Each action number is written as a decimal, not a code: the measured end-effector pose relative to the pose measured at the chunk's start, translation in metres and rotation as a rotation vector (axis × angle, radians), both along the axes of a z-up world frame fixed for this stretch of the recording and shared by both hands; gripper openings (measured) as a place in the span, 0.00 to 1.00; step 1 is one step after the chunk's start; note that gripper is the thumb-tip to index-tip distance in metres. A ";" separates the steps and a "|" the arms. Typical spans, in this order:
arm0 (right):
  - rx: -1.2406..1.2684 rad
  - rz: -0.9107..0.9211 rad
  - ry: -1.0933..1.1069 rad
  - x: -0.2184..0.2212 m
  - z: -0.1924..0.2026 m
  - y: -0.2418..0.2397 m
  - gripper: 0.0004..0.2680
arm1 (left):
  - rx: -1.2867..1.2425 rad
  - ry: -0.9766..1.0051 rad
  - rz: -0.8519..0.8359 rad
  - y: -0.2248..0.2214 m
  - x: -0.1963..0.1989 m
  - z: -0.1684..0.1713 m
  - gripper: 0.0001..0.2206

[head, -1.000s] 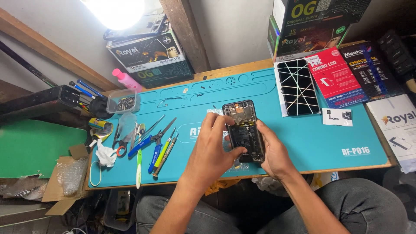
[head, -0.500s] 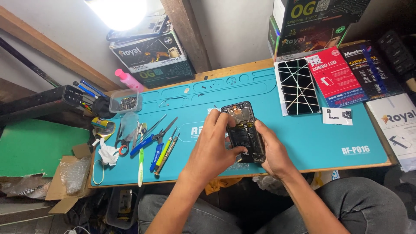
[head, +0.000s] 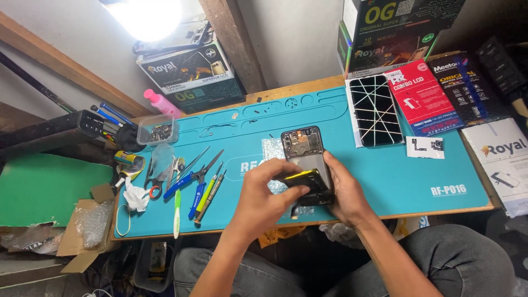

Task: Disassembling a mobile phone to remove the battery and inspect internal components on a repair bench.

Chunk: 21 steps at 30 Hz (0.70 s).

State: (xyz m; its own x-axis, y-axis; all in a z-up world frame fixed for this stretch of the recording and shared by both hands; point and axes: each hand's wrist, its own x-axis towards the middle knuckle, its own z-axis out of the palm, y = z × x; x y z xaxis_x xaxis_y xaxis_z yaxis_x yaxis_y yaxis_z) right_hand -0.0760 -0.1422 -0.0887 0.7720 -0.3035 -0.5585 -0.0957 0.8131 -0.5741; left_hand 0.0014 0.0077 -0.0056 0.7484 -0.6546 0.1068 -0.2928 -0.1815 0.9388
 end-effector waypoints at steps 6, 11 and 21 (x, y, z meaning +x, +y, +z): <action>0.011 -0.010 -0.035 -0.002 0.045 0.008 0.22 | -0.376 0.448 0.315 0.025 0.010 -0.022 0.12; 0.001 0.040 -0.120 0.004 0.057 0.004 0.23 | -0.480 0.771 0.505 0.039 0.006 0.011 0.17; -0.013 0.159 -0.271 -0.002 0.045 -0.005 0.27 | -0.349 0.898 0.631 0.065 0.010 -0.015 0.19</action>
State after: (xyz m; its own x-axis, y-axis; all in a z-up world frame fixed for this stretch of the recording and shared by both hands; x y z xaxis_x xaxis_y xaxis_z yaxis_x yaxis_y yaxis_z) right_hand -0.0779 -0.1473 -0.0439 0.9306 -0.1724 -0.3228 -0.0636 0.7925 -0.6065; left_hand 0.0116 0.0725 -0.0206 0.8304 -0.1757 -0.5288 0.5572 0.2528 0.7910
